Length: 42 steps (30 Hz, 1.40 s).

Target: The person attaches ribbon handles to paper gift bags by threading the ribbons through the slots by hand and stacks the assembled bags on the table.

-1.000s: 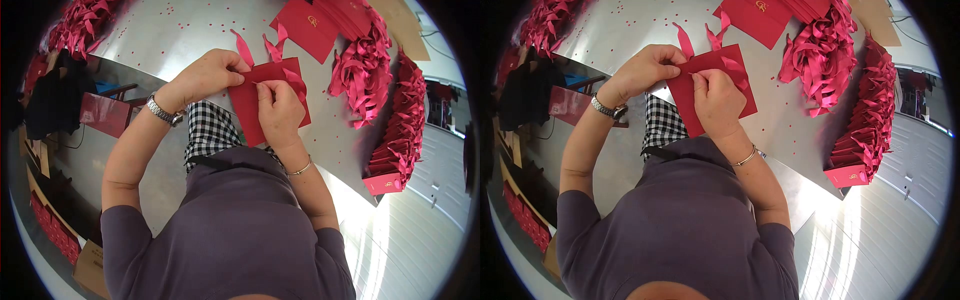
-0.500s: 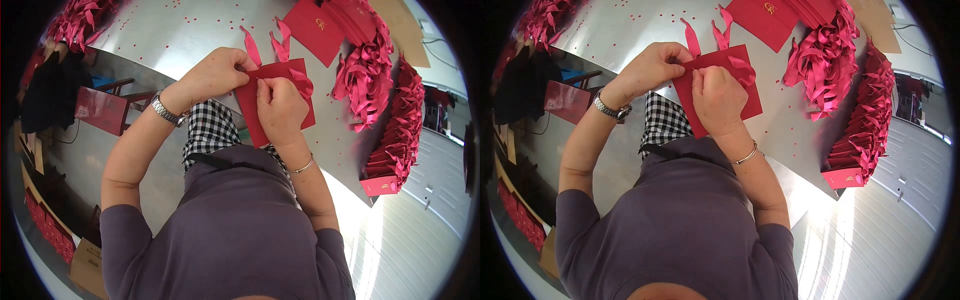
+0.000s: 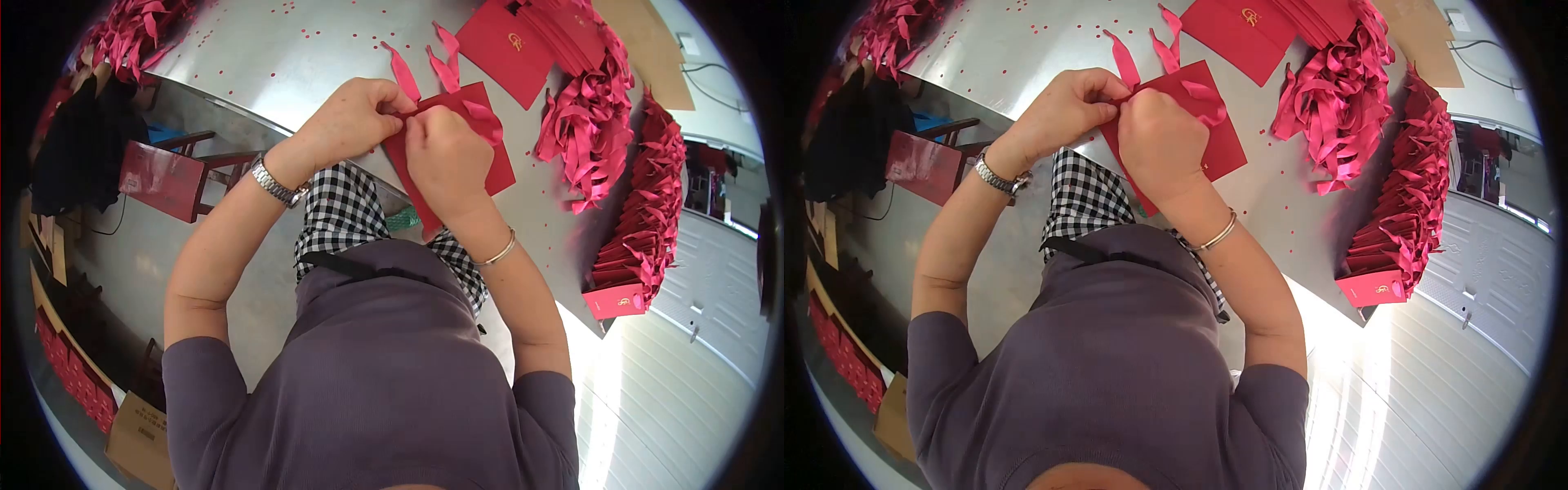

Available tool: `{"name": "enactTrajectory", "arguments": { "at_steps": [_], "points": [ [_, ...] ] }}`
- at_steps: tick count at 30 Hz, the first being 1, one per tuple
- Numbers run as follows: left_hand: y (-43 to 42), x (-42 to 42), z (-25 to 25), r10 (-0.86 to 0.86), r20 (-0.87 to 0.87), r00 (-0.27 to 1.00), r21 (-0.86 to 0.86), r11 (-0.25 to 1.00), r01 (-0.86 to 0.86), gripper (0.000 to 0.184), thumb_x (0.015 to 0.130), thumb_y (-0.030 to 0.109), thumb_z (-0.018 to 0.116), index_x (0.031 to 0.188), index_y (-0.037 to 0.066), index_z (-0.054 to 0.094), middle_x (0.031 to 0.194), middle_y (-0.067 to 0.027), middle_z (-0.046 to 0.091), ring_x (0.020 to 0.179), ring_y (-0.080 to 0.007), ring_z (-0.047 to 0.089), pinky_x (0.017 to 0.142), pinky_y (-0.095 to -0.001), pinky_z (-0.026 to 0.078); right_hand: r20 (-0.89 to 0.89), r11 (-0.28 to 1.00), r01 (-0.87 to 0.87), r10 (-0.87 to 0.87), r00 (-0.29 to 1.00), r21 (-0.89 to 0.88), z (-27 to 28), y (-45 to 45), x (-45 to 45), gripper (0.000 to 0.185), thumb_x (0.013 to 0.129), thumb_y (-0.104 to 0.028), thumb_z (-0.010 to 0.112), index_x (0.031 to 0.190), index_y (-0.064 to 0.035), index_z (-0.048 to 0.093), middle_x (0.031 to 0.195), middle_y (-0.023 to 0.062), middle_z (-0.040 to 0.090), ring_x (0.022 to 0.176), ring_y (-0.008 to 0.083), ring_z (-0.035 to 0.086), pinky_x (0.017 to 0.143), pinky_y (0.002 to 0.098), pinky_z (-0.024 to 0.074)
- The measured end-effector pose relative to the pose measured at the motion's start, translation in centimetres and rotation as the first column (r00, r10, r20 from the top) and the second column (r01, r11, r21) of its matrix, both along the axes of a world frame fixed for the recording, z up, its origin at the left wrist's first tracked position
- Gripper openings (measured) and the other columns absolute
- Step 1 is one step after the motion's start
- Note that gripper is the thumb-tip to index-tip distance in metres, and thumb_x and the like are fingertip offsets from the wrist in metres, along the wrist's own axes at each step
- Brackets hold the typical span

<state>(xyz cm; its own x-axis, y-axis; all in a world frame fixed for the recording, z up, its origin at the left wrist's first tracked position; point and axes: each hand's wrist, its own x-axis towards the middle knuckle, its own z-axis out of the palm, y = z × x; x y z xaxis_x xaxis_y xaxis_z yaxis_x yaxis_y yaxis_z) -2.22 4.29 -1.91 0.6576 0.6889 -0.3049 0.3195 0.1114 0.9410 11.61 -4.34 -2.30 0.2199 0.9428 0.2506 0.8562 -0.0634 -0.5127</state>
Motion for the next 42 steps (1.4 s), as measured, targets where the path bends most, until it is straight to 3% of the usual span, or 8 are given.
{"name": "enactTrajectory", "arguments": {
  "at_steps": [2,8,11,22,30,34,35,42],
  "points": [
    [0.0,0.0,-0.4,-0.008,0.038,0.999,0.008,1.000,0.007,0.020,0.085,-0.002,0.057,0.104,-0.002,0.063,0.093,-0.0029,0.064,0.085,-0.0093,0.059,0.077,-0.0230,0.048,0.340,0.984,-0.122,0.072,0.938,0.130,-0.8,-0.1,0.1,0.012,0.086,-0.017,0.061,0.080,-0.0070,0.061,0.072,0.0091,0.062,0.062,0.0269,0.062,0.053,0.0367,0.0477],
    [1.3,-0.4,2.1,-0.263,0.183,0.947,0.322,0.926,0.195,0.019,0.088,0.004,0.055,0.103,-0.002,0.066,0.094,-0.0037,0.065,0.092,-0.0108,0.058,0.087,-0.0237,0.045,-0.003,0.913,-0.078,0.087,0.996,0.400,0.0,-1.7,0.9,0.013,0.081,-0.012,0.071,0.079,-0.0068,0.059,0.071,0.0065,0.060,0.060,0.0241,0.059,0.051,0.0338,0.0449],
    [1.4,1.0,3.1,-0.170,0.114,0.979,-0.015,0.985,0.173,0.021,0.085,0.010,0.058,0.099,-0.001,0.068,0.089,-0.0069,0.068,0.082,-0.0117,0.059,0.076,-0.0261,0.048,-0.106,0.881,-0.016,0.075,0.992,0.472,-0.1,-1.9,1.3,0.013,0.081,-0.012,0.070,0.078,-0.0070,0.059,0.070,0.0061,0.060,0.060,0.0243,0.059,0.051,0.0333,0.0448],
    [2.1,1.7,1.4,-0.395,-0.100,0.913,0.624,0.690,0.367,0.009,0.073,0.004,0.062,0.082,0.002,0.064,0.090,-0.0122,0.061,0.090,-0.0301,0.059,0.078,-0.0368,0.049,0.057,0.915,-0.098,0.082,0.995,0.390,-1.3,-2.1,1.5,0.016,0.077,-0.018,0.072,0.078,-0.0087,0.060,0.072,0.0064,0.061,0.061,0.0252,0.060,0.054,0.0351,0.0469],
    [1.6,1.0,0.5,-0.191,-0.297,0.936,0.823,0.445,0.352,0.006,0.076,0.007,0.063,0.081,0.008,0.066,0.094,-0.0081,0.059,0.092,-0.0287,0.057,0.077,-0.0402,0.049,0.424,0.935,-0.348,0.290,0.858,0.065,3.6,-6.5,3.7,0.055,0.072,-0.022,0.075,0.122,-0.0064,0.060,0.062,0.0009,0.054,0.058,0.0182,0.056,0.059,0.0320,0.0438],
    [1.5,1.0,0.3,-0.170,-0.333,0.928,0.846,0.381,0.373,0.006,0.077,0.007,0.063,0.080,0.008,0.067,0.092,-0.0067,0.059,0.091,-0.0266,0.057,0.077,-0.0393,0.048,0.375,0.946,-0.291,0.221,0.900,0.140,3.3,-7.4,4.8,0.077,0.068,-0.027,0.079,0.133,-0.0024,0.047,0.113,0.0139,0.059,0.107,0.0310,0.055,0.092,0.0400,0.0398],
    [1.6,1.0,0.2,-0.166,-0.338,0.927,0.849,0.372,0.376,0.006,0.077,0.007,0.062,0.080,0.009,0.067,0.091,-0.0064,0.058,0.091,-0.0261,0.057,0.077,-0.0392,0.048,0.215,0.982,-0.171,0.149,0.965,0.086,1.5,-7.8,4.9,0.093,0.066,-0.031,0.080,0.140,0.0033,0.034,0.138,0.0217,0.043,0.126,0.0388,0.041,0.105,0.0441,0.0300],
    [2.7,0.3,1.3,0.047,-0.449,0.892,0.856,0.310,0.414,0.005,0.076,0.009,0.061,0.079,0.010,0.066,0.089,-0.0066,0.059,0.088,-0.0275,0.059,0.073,-0.0407,0.049,0.042,0.993,-0.095,0.099,0.994,-0.073,0.0,-7.8,5.5,0.106,0.070,-0.039,0.078,0.144,0.0087,0.020,0.141,0.0265,0.040,0.130,0.0378,0.040,0.108,0.0460,0.0279]
  ]
}}
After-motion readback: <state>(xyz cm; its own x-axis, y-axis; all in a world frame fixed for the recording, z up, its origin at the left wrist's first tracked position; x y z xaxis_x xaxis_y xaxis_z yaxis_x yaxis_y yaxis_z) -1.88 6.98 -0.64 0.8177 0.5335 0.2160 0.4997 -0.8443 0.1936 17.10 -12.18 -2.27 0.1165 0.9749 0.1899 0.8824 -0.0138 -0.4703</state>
